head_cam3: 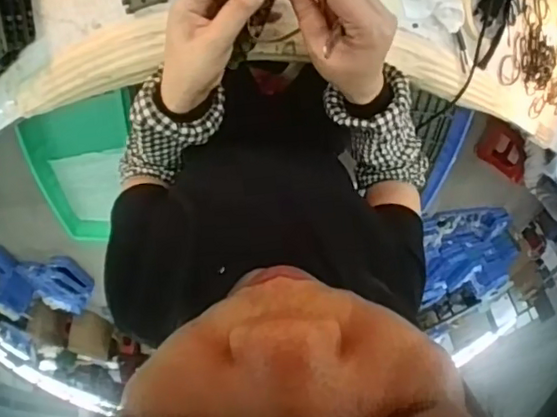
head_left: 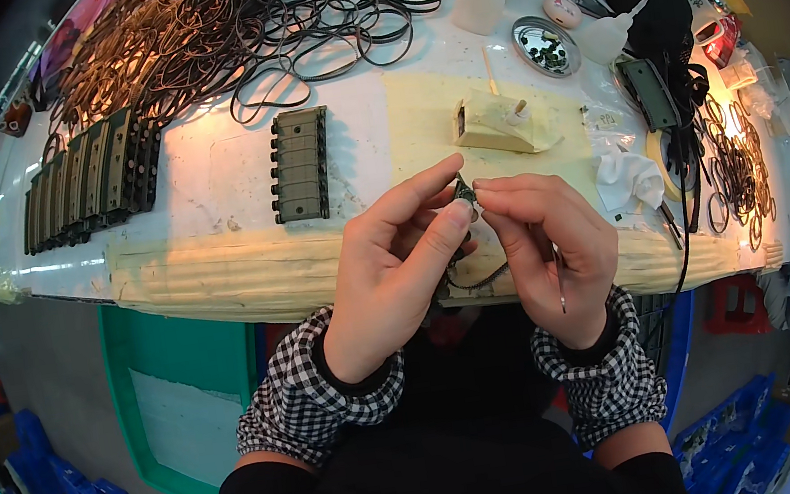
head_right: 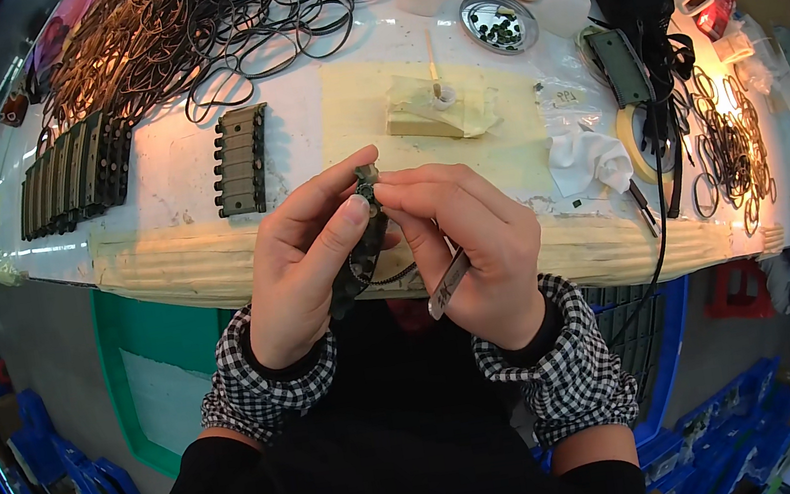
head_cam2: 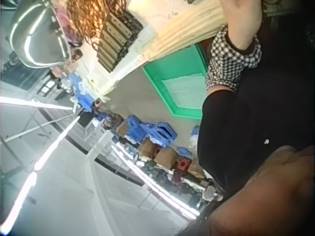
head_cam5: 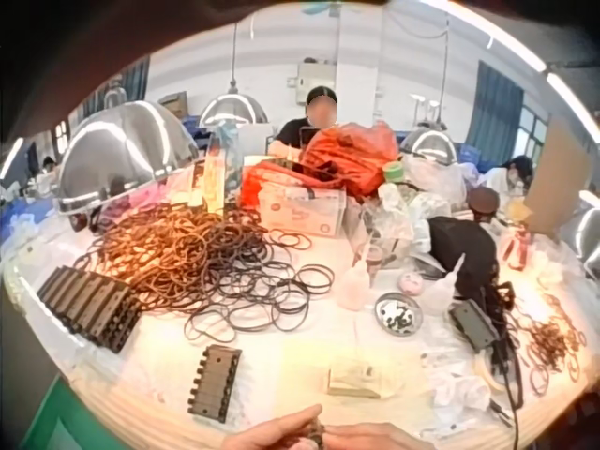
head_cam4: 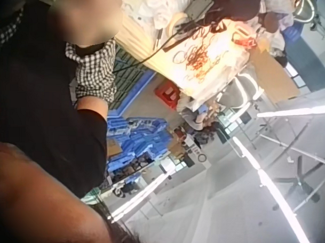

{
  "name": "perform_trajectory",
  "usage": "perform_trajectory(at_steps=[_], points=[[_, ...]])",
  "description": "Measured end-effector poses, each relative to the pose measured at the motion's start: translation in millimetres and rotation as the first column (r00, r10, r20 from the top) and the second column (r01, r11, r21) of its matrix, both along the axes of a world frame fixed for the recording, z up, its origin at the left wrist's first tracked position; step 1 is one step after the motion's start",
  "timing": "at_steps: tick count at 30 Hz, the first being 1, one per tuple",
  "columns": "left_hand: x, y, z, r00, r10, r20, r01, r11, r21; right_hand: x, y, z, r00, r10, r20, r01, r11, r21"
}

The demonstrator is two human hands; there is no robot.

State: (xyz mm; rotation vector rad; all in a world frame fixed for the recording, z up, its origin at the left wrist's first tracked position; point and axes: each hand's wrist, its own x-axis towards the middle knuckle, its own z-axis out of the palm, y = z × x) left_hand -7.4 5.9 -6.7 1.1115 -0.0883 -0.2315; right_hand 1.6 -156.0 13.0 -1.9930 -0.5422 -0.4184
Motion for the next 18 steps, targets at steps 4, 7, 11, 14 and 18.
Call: perform_trajectory(at_steps=[4,7,11,14,18], points=[[0.5,2.0,2.5,0.999,-0.016,0.039,0.014,0.999,0.052,-0.9,2.2,-3.2,1.0,0.014,0.012,-0.014,0.999,0.039],[1.5,6.3,6.5,0.997,-0.063,0.041,0.061,0.997,0.05,-2.2,2.7,-1.3,1.0,0.017,-0.001,-0.017,0.999,0.042],[4.9,10.9,7.6,0.988,-0.103,0.115,0.09,0.989,0.118,-5.3,0.2,4.7,0.999,0.017,-0.036,-0.016,0.999,0.031],[7.4,11.9,7.0,0.986,-0.099,0.134,0.083,0.989,0.123,-6.9,-0.5,10.6,0.998,0.006,-0.065,-0.003,0.999,0.042],[8.9,11.6,0.4,0.968,-0.097,0.231,0.055,0.981,0.185,-8.9,-1.0,10.2,0.995,0.01,-0.096,-0.005,0.999,0.054]])
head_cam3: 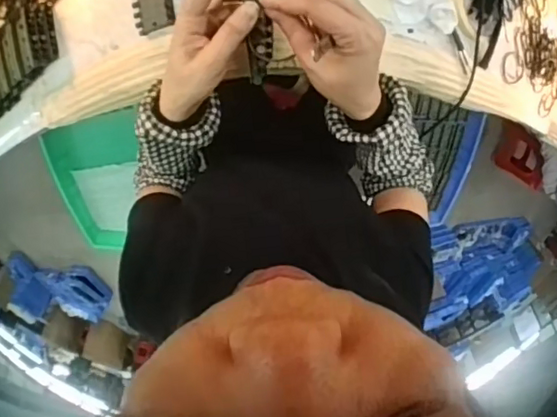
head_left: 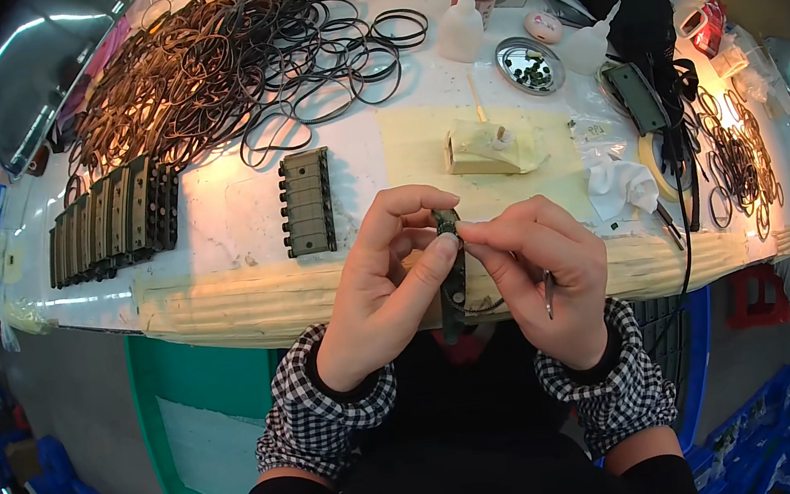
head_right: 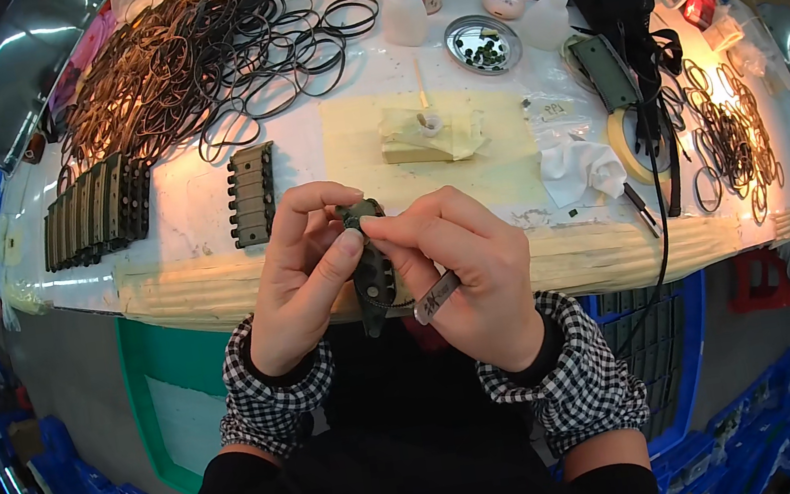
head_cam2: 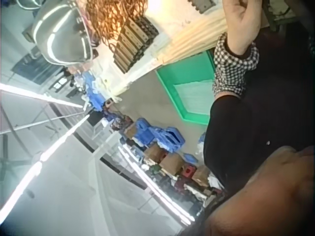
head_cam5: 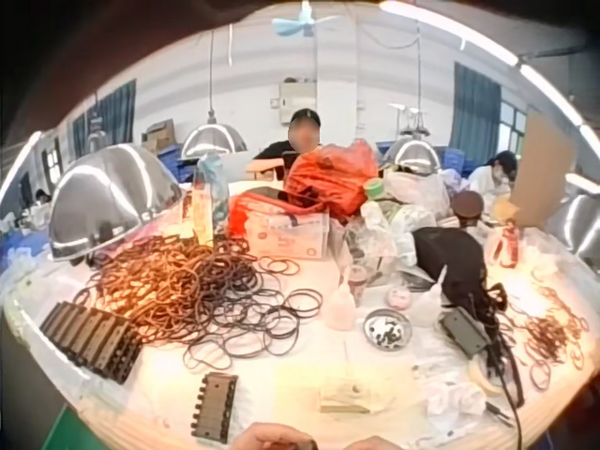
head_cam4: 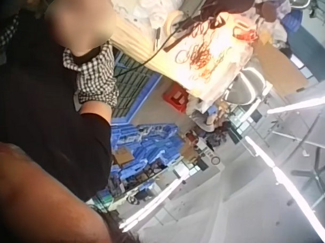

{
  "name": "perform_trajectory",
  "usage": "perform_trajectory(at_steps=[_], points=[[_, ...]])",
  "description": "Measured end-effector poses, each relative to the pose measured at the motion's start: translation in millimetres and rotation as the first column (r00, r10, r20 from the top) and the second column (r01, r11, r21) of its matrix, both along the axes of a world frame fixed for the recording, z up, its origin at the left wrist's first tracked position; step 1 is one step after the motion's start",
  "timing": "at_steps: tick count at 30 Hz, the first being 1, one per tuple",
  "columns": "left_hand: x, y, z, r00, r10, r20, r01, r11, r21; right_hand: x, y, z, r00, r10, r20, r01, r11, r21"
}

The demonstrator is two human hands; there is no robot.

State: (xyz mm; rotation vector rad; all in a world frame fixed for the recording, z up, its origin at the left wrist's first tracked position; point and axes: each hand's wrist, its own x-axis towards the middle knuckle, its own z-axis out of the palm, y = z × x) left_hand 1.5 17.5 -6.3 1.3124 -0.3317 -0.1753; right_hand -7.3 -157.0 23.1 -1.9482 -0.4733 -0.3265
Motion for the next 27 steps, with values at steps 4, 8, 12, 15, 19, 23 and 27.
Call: perform_trajectory(at_steps=[4,8,12,15,19,23,27], points=[[-1.4,-1.3,-0.3,0.999,-0.019,-0.039,0.018,1.0,-0.024,2.1,0.4,-2.3,1.0,-0.006,0.024,0.006,1.0,-0.008],[-1.8,-3.6,0.6,0.999,0.008,-0.048,-0.008,1.0,0.0,3.7,2.8,-5.5,0.998,-0.01,0.069,0.011,1.0,-0.015],[1.5,-3.3,-1.3,1.0,0.009,-0.007,-0.009,1.0,0.01,3.7,3.0,-6.7,0.998,-0.003,0.065,0.005,0.999,-0.036],[4.7,-0.2,-2.1,0.997,0.039,0.064,-0.041,0.998,0.045,1.7,-0.3,-3.9,0.999,0.038,0.001,-0.038,0.997,-0.069],[8.5,3.5,6.3,0.994,0.087,-0.068,-0.088,0.996,-0.015,-1.6,-11.4,-3.2,0.991,0.135,-0.001,-0.133,0.972,-0.195],[14.4,7.6,-2.8,0.995,0.097,-0.021,-0.097,0.995,-0.011,-11.0,-9.5,-11.5,0.991,0.132,0.034,-0.117,0.952,-0.283],[15.6,8.7,-6.9,0.993,0.109,-0.034,-0.11,0.994,-0.022,-18.4,-6.5,-14.6,0.977,0.15,0.152,-0.092,0.938,-0.335]])
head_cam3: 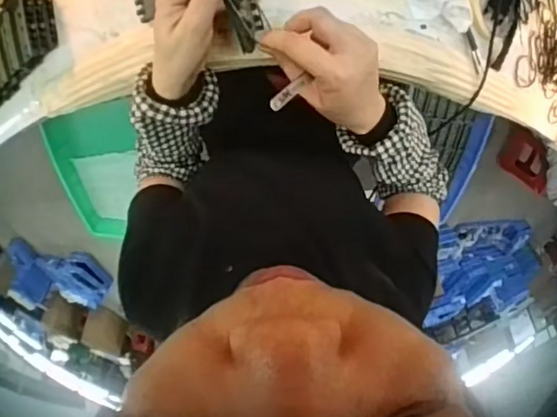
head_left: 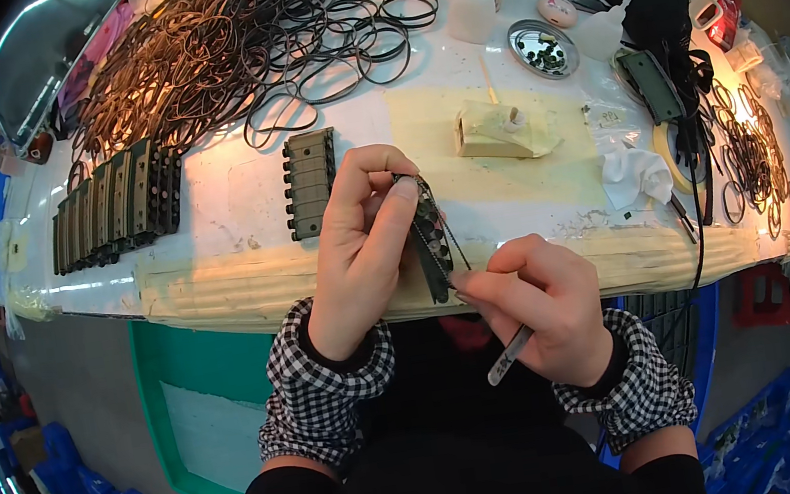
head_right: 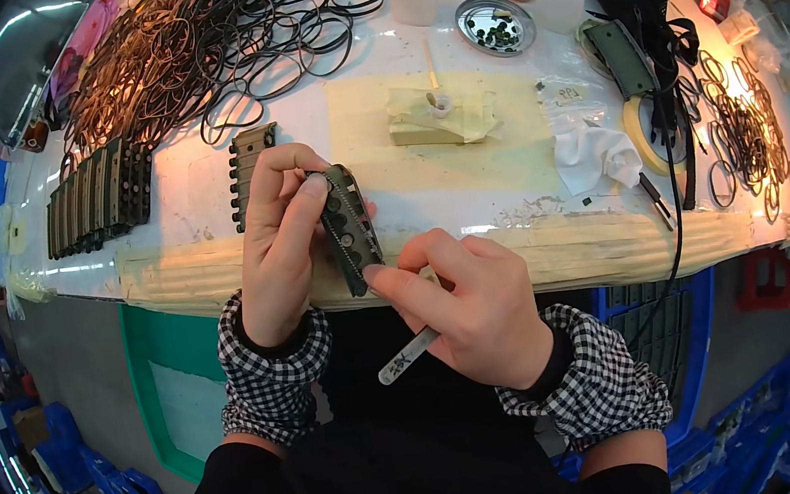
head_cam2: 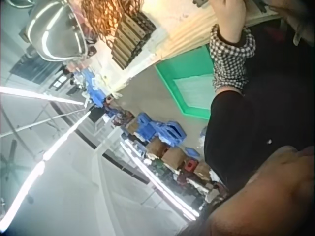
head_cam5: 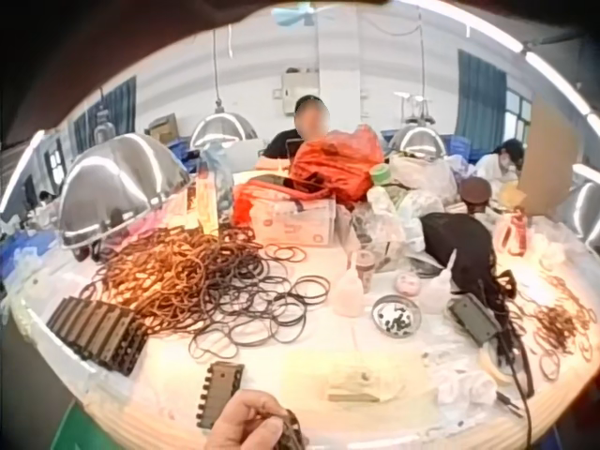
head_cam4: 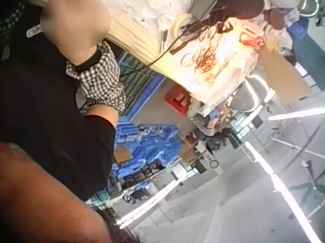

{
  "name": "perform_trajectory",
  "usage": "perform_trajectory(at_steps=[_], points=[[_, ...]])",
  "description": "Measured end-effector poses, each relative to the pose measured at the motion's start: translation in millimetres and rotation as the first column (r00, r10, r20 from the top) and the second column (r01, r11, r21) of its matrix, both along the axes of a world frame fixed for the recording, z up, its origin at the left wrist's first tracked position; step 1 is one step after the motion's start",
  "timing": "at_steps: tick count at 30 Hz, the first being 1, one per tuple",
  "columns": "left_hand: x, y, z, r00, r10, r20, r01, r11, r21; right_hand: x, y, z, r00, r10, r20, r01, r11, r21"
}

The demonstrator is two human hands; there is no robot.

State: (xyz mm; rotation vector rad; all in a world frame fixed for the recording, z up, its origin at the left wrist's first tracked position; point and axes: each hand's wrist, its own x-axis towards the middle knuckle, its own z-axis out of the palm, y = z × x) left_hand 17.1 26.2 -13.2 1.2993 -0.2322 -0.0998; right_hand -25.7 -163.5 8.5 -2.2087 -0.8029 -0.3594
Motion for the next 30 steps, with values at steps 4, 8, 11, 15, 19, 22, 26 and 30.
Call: perform_trajectory(at_steps=[4,8,11,15,19,22,26,30], points=[[0.3,-1.8,1.1,0.999,0.023,-0.03,-0.023,1.0,0.007,1.6,2.4,-4.4,1.0,-0.024,0.0,0.024,0.992,0.126],[0.5,-3.5,0.4,0.999,0.031,-0.022,-0.032,0.999,-0.028,4.8,8.3,-2.1,0.994,0.001,-0.113,0.023,0.977,0.214],[0.3,-4.1,0.4,0.999,0.039,-0.025,-0.04,0.999,-0.021,7.9,9.4,2.1,0.977,0.054,-0.207,-0.007,0.976,0.218],[-0.2,-4.9,1.0,0.998,0.054,-0.014,-0.054,0.999,0.0,7.6,10.8,10.4,0.964,0.1,-0.245,-0.065,0.987,0.147],[1.2,-4.6,1.0,0.998,0.055,-0.041,-0.055,0.998,0.001,5.1,11.6,9.0,0.977,0.105,-0.186,-0.09,0.992,0.083],[1.8,-3.7,0.9,0.996,0.059,-0.063,-0.057,0.998,0.03,-0.4,13.4,1.8,0.994,0.084,-0.071,-0.081,0.996,0.041],[2.7,-1.5,-0.2,0.995,0.046,-0.083,-0.041,0.998,0.053,-6.6,13.3,-5.3,0.993,0.048,0.113,-0.045,0.999,-0.03],[2.9,-0.6,1.0,0.995,0.03,-0.09,-0.025,0.999,0.048,-11.4,12.0,-21.7,0.942,0.021,0.336,-0.001,0.998,-0.059]])
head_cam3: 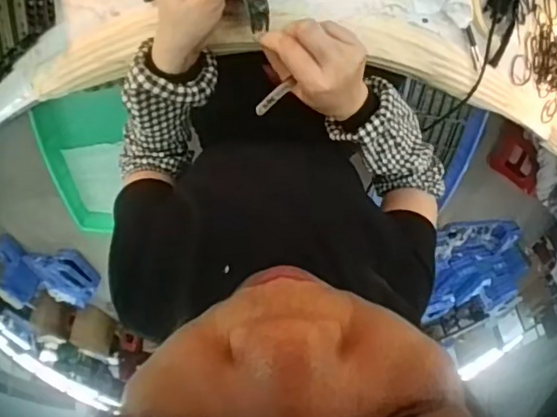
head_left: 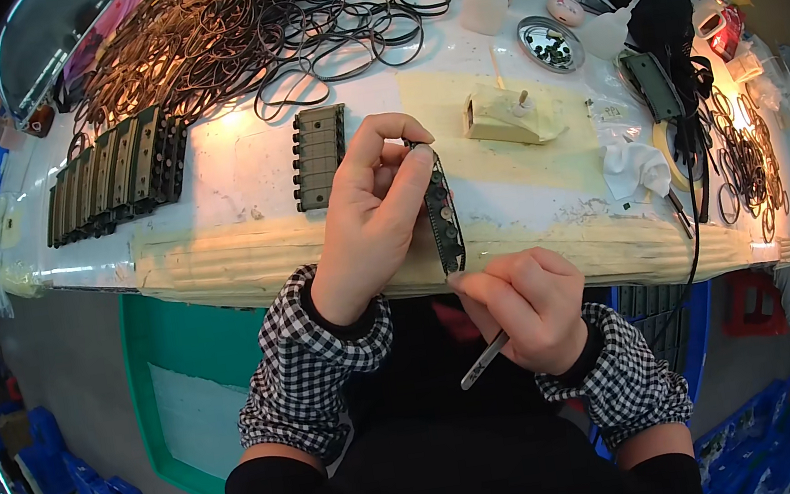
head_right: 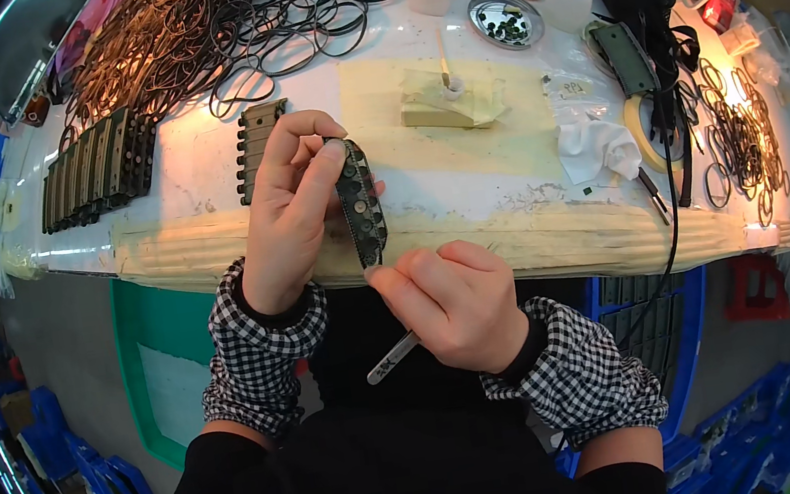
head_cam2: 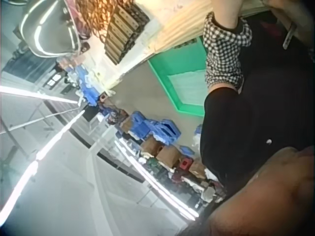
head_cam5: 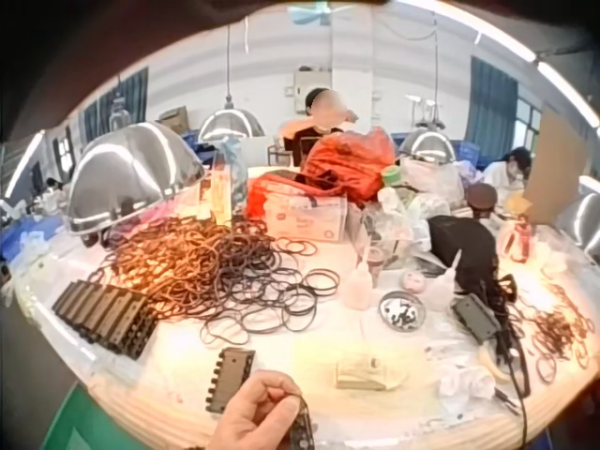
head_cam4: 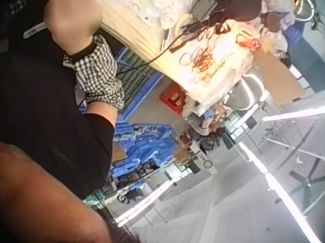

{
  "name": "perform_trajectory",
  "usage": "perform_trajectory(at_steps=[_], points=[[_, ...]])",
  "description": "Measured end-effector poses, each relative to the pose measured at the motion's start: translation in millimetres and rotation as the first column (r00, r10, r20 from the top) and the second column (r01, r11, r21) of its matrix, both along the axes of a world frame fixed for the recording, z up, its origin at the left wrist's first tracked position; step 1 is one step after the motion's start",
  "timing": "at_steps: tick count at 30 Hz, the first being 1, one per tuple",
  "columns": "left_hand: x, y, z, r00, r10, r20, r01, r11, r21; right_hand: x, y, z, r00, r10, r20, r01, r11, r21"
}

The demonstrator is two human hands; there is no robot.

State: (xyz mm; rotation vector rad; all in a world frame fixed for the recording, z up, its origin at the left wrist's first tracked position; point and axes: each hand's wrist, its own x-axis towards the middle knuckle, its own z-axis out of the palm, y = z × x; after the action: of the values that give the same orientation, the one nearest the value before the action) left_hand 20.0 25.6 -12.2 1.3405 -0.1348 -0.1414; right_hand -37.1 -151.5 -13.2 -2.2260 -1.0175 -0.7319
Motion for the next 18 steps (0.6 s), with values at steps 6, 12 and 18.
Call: perform_trajectory(at_steps=[6,12,18], points=[[-0.1,-0.4,-1.7,1.0,-0.025,0.013,0.025,0.999,-0.041,1.9,1.0,1.2,0.997,-0.014,0.071,0.014,1.0,-0.002],[-0.2,0.8,-1.0,1.0,-0.021,-0.002,0.021,1.0,0.0,-2.2,-3.3,-1.0,0.984,0.002,0.18,0.014,0.996,-0.091],[0.0,1.5,-1.4,1.0,-0.014,-0.005,0.014,1.0,0.02,-7.0,-7.1,0.1,0.98,-0.022,0.198,0.059,0.982,-0.181]])
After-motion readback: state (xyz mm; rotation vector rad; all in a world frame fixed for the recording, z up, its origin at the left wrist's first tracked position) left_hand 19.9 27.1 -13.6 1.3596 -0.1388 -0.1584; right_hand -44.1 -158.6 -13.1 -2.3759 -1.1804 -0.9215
